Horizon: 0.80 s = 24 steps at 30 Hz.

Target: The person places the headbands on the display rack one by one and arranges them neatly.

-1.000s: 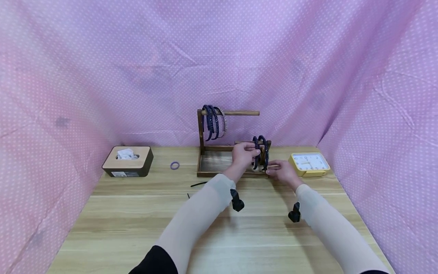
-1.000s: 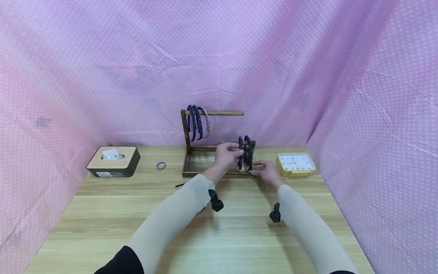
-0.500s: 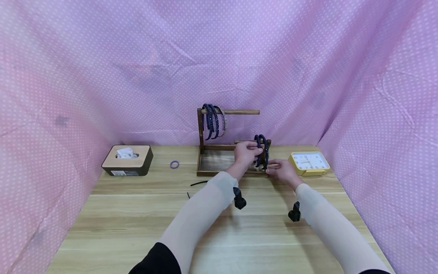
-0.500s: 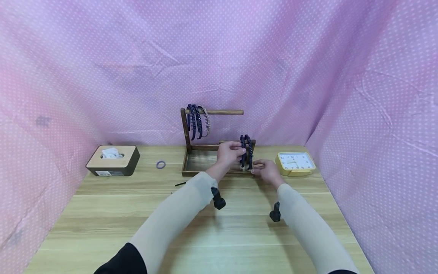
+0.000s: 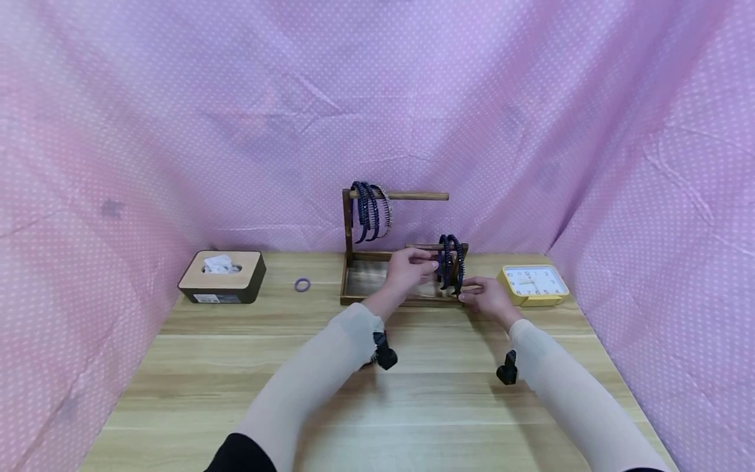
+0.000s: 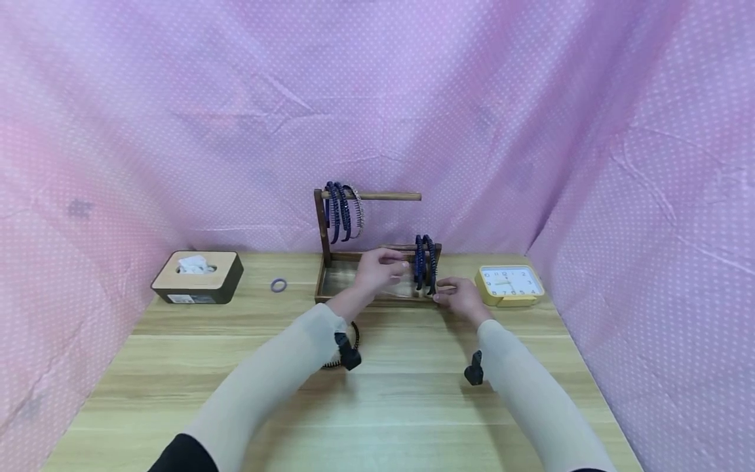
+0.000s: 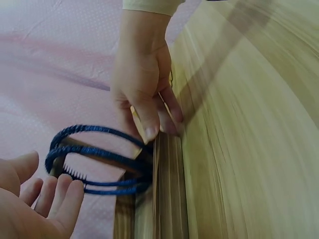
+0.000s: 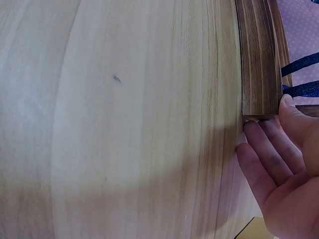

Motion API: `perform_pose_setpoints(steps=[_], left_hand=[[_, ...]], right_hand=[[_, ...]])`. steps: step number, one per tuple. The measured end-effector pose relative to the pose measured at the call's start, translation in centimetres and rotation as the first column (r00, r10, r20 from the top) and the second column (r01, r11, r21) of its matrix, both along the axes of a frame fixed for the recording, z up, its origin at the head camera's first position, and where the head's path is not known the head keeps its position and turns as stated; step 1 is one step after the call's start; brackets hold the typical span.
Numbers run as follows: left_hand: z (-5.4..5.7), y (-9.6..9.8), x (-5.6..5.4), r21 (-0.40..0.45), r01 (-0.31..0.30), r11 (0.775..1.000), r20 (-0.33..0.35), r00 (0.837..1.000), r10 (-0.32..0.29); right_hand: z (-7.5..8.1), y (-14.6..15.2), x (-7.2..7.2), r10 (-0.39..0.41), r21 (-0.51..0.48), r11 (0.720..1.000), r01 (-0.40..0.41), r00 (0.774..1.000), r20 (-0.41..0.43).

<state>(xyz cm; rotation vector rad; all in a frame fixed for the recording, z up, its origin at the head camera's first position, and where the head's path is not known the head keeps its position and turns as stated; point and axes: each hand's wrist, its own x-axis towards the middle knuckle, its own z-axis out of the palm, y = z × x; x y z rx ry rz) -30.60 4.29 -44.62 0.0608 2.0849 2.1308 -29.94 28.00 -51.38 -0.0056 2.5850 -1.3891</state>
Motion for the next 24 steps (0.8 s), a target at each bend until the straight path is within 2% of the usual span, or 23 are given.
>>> perform_pose_setpoints(steps=[3,5,8,10,12,15,20,24], left_hand=[[0.4,-2.4,0.7,-0.04,0.049,0.998,0.004,0.999,-0.049],[0.5,-4.1,1.2,-0.1,0.083,0.992,0.007,0.997,-0.083],[0.4,-6.6,2.2,-0.205,0.146,0.968,0.022,0.989,-0.145],[0.1,-8.1,3.0,-0.307,0.191,0.932,0.006,0.98,-0.199],[-0.4,-9.3,3.7,-0.411,0.218,0.885,-0.033,0.967,-0.254],[-1.2,-10.9,4.9,-0.533,0.218,0.817,-0.116,0.938,-0.326],[-2.9,-13.4,6.9,-0.633,0.224,0.742,-0.194,0.881,-0.431],[-4.3,-15.0,8.1,-0.687,0.26,0.678,-0.195,0.833,-0.518]], right_hand=[[0.1,0.0,0.0,0.005,0.002,1.0,-0.005,1.0,-0.002],[0.1,0.0,0.0,0.013,0.002,1.0,-0.013,1.0,0.001],[0.1,0.0,0.0,0.007,0.004,1.0,-0.007,1.0,0.013],[0.1,0.1,0.1,0.003,0.005,1.0,-0.003,1.0,0.021],[0.0,0.1,0.1,-0.008,0.002,1.0,0.008,1.0,0.03],[-0.1,0.1,0.2,-0.014,-0.003,1.0,0.014,0.999,0.035],[0.0,-0.2,0.3,-0.007,-0.012,1.0,0.007,1.0,0.028],[0.2,-0.2,0.3,0.0,-0.002,1.0,0.0,1.0,0.011]])
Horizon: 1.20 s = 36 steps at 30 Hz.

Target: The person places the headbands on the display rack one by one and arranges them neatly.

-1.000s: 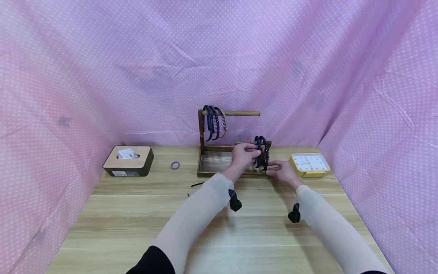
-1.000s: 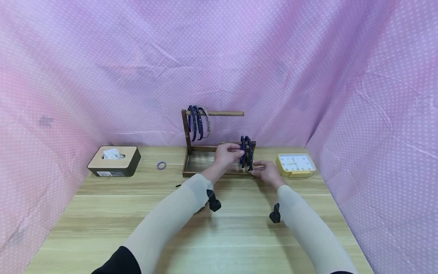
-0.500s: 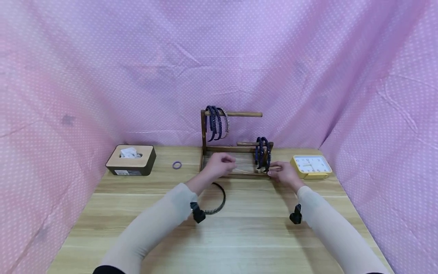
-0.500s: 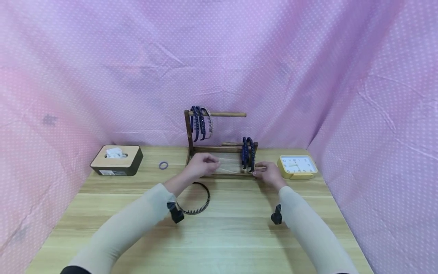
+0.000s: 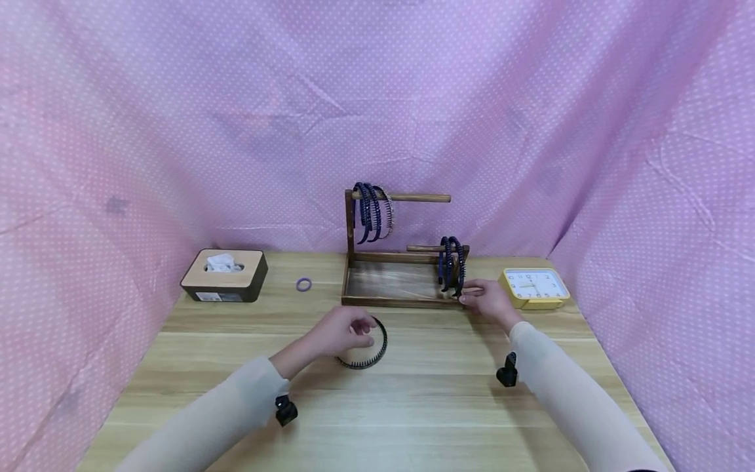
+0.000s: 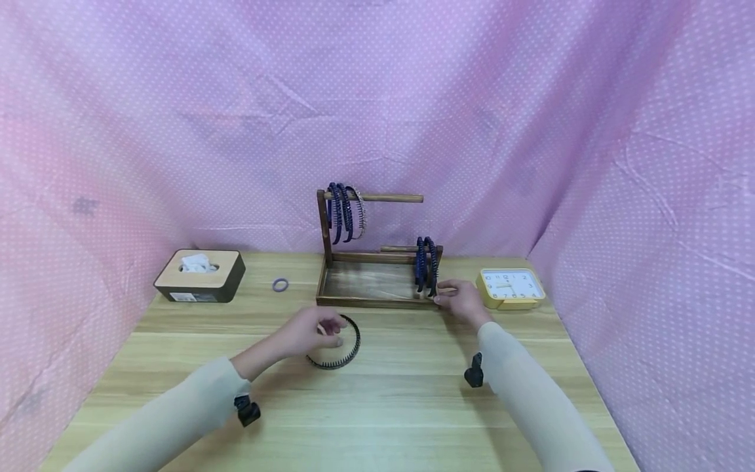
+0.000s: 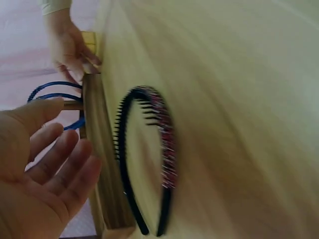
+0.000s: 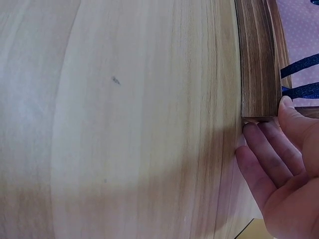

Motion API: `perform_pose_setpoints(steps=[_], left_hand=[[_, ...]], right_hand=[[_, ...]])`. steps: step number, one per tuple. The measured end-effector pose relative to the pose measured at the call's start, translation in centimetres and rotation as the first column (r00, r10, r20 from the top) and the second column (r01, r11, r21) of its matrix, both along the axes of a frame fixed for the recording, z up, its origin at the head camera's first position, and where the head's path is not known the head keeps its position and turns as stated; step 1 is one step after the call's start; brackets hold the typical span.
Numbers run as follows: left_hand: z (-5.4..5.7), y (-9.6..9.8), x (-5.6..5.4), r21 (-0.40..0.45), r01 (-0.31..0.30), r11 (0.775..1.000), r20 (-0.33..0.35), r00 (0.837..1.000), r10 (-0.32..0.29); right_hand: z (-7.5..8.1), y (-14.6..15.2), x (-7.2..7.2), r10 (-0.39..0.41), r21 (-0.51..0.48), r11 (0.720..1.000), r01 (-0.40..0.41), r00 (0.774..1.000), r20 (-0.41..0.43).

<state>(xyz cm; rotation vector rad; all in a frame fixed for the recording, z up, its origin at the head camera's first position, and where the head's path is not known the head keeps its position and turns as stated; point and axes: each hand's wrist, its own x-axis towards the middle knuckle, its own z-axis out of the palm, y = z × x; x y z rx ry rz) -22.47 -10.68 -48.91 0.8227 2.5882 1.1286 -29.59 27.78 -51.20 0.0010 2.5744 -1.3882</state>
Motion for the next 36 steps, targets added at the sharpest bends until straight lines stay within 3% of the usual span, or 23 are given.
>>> perform_pose_setpoints(steps=[6,12,22,36], left_hand=[[-1.4,-1.5,1.8,-0.042,0.066,0.997,0.007,0.998,-0.066],[-2.5,-1.8,2.9,-0.118,0.06,0.991,0.018,0.998,-0.058],[-3.7,-1.3,3.6,-0.169,0.043,0.985,-0.001,0.999,-0.044],[-3.9,-0.6,4.2,-0.262,0.022,0.965,-0.063,0.997,-0.04]], right_hand=[[0.0,0.1,-0.1,0.002,0.004,1.0,-0.002,1.0,-0.01],[-0.1,0.2,-0.1,-0.007,0.01,1.0,0.007,1.0,0.007],[-0.3,0.1,0.0,-0.008,0.014,1.0,0.008,1.0,-0.003],[-0.3,0.1,-0.2,-0.009,0.018,1.0,0.009,1.0,-0.001]])
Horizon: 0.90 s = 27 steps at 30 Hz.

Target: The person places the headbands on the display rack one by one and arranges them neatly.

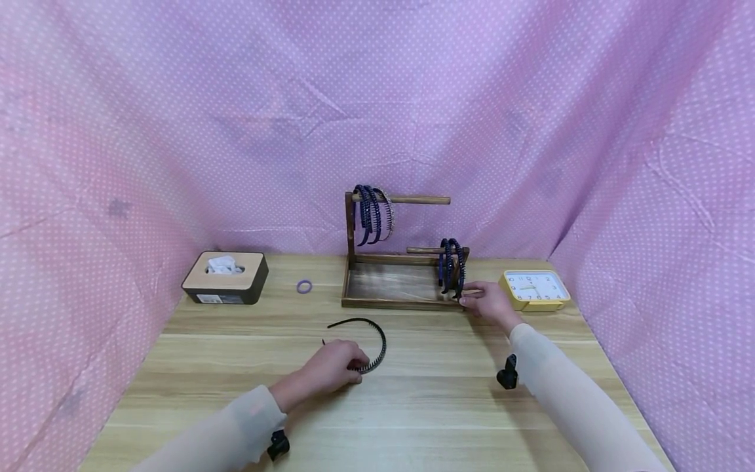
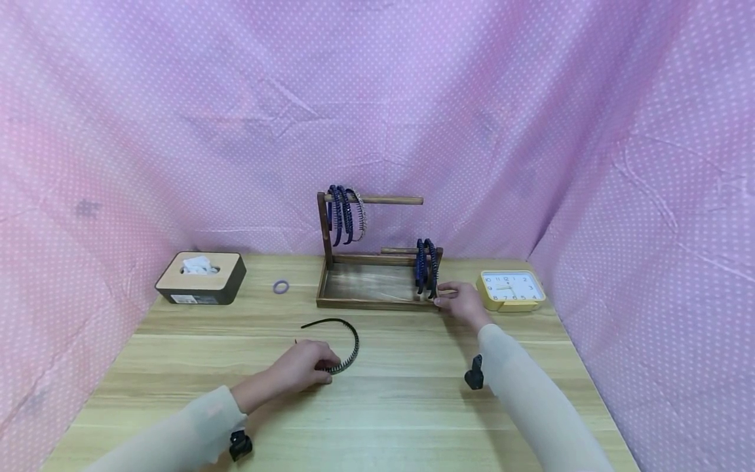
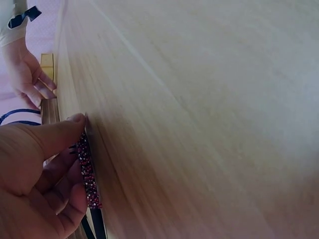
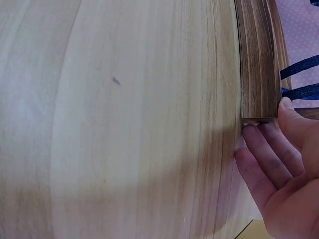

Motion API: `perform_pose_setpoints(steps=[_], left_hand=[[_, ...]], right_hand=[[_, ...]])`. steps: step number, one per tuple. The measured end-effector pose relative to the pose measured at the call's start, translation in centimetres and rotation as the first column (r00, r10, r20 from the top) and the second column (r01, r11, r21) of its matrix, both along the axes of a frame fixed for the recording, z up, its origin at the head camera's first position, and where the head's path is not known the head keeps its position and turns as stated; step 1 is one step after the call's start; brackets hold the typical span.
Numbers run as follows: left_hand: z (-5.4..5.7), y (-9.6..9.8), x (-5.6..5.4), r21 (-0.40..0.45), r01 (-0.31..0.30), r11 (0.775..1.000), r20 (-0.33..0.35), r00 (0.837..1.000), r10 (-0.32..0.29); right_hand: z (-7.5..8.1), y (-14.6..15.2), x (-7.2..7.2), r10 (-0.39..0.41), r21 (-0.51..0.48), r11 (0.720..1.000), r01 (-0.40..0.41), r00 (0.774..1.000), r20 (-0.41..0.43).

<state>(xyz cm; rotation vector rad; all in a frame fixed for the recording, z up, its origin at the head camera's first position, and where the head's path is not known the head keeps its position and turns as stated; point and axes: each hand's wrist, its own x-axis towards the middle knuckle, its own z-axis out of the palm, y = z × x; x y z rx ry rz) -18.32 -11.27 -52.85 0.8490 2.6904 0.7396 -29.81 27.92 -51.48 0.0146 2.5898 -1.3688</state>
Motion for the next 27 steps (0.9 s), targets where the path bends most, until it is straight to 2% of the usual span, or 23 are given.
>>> perform_pose_setpoints(steps=[6,10,18,23,27], left_hand=[[-0.3,0.0,0.2,-0.045,0.021,0.999,-0.079,0.997,-0.024],[-0.1,-0.2,0.5,-0.039,0.012,0.999,-0.113,0.994,-0.016],[1.1,-0.8,1.3,0.086,-0.044,0.995,-0.133,0.99,0.055],[2.3,-1.2,1.2,0.161,-0.108,0.981,-0.095,0.988,0.125],[3.5,-1.6,1.0,0.249,-0.165,0.954,-0.032,0.983,0.179]], right_hand=[[0.1,-0.1,0.1,0.006,-0.005,1.0,-0.006,1.0,-0.01],[0.3,-0.1,0.1,0.005,-0.001,1.0,-0.005,1.0,-0.015],[0.3,-0.1,0.4,0.012,-0.014,1.0,-0.012,1.0,-0.019],[0.1,-0.1,0.4,-0.002,-0.012,1.0,0.001,1.0,-0.025],[0.0,-0.1,0.4,-0.002,-0.013,1.0,0.001,1.0,-0.025]])
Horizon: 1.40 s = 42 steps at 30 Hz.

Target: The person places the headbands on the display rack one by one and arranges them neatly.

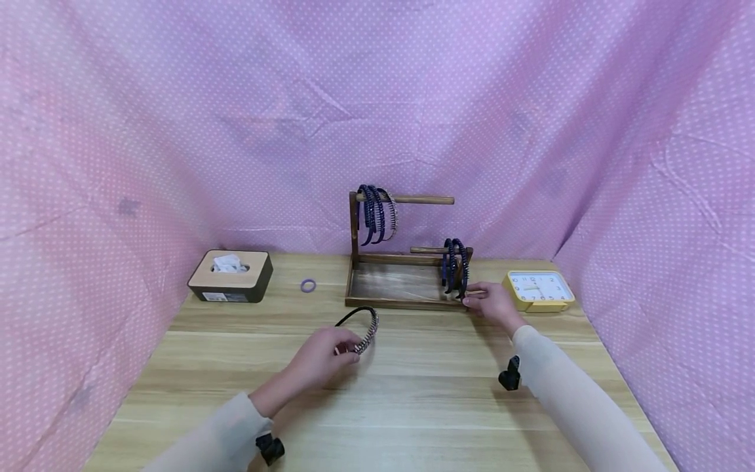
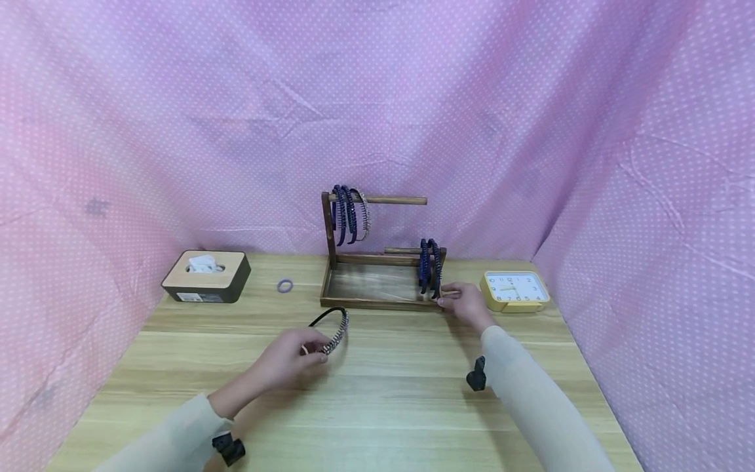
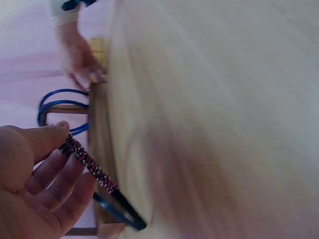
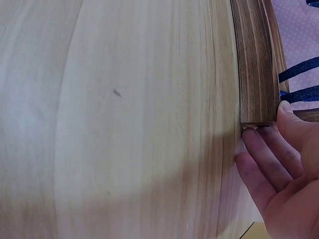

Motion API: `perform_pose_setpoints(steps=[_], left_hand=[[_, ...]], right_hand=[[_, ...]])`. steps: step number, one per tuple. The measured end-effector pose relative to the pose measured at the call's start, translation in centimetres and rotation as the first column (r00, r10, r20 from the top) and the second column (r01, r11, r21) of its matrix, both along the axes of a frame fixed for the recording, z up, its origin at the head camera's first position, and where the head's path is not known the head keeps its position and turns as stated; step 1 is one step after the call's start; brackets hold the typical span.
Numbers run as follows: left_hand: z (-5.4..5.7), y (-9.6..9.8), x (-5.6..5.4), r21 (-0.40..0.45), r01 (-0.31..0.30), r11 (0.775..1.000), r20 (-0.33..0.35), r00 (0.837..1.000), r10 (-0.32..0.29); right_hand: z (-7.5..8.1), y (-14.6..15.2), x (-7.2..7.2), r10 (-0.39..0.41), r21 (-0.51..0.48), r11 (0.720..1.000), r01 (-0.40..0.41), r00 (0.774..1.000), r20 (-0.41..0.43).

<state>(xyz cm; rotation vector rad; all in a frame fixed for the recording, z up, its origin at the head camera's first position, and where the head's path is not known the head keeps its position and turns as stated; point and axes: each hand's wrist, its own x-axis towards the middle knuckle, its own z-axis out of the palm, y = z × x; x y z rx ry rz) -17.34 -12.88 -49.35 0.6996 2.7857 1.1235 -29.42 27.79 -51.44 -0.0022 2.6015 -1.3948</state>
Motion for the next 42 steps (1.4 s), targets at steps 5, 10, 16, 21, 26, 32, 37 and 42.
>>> perform_pose_setpoints(steps=[5,10,16,21,26,32,37,42], left_hand=[[1.9,-0.1,-0.3,0.127,-0.043,0.991,0.036,0.999,0.038],[3.8,0.5,-0.7,0.172,-0.085,0.981,0.018,0.996,0.083],[5.3,2.0,-2.0,0.177,-0.093,0.98,-0.039,0.994,0.101],[6.2,3.3,-3.9,0.23,-0.106,0.967,-0.063,0.99,0.123],[6.4,4.8,-5.9,0.3,-0.123,0.946,-0.023,0.99,0.136],[6.6,7.0,-8.2,0.344,-0.142,0.928,-0.014,0.988,0.157],[6.5,8.9,-10.0,0.392,-0.168,0.904,0.032,0.985,0.169],[6.2,10.9,-11.3,0.421,-0.201,0.884,0.093,0.979,0.179]], right_hand=[[-0.1,0.0,-0.1,-0.007,0.001,1.0,0.007,1.0,0.01],[-0.1,0.0,-0.1,-0.006,0.0,1.0,0.006,1.0,0.016],[0.1,0.1,0.0,-0.004,-0.002,1.0,0.004,1.0,0.011],[0.0,0.1,0.0,0.004,-0.018,1.0,-0.004,1.0,0.01],[-0.3,0.1,-0.2,0.0,-0.005,1.0,0.001,1.0,0.004],[0.0,0.1,-0.3,-0.001,-0.007,1.0,0.001,1.0,0.008],[0.0,0.1,-0.3,0.0,0.002,1.0,0.0,1.0,0.001],[-0.2,0.1,-0.4,0.002,0.013,1.0,-0.002,1.0,-0.007]])
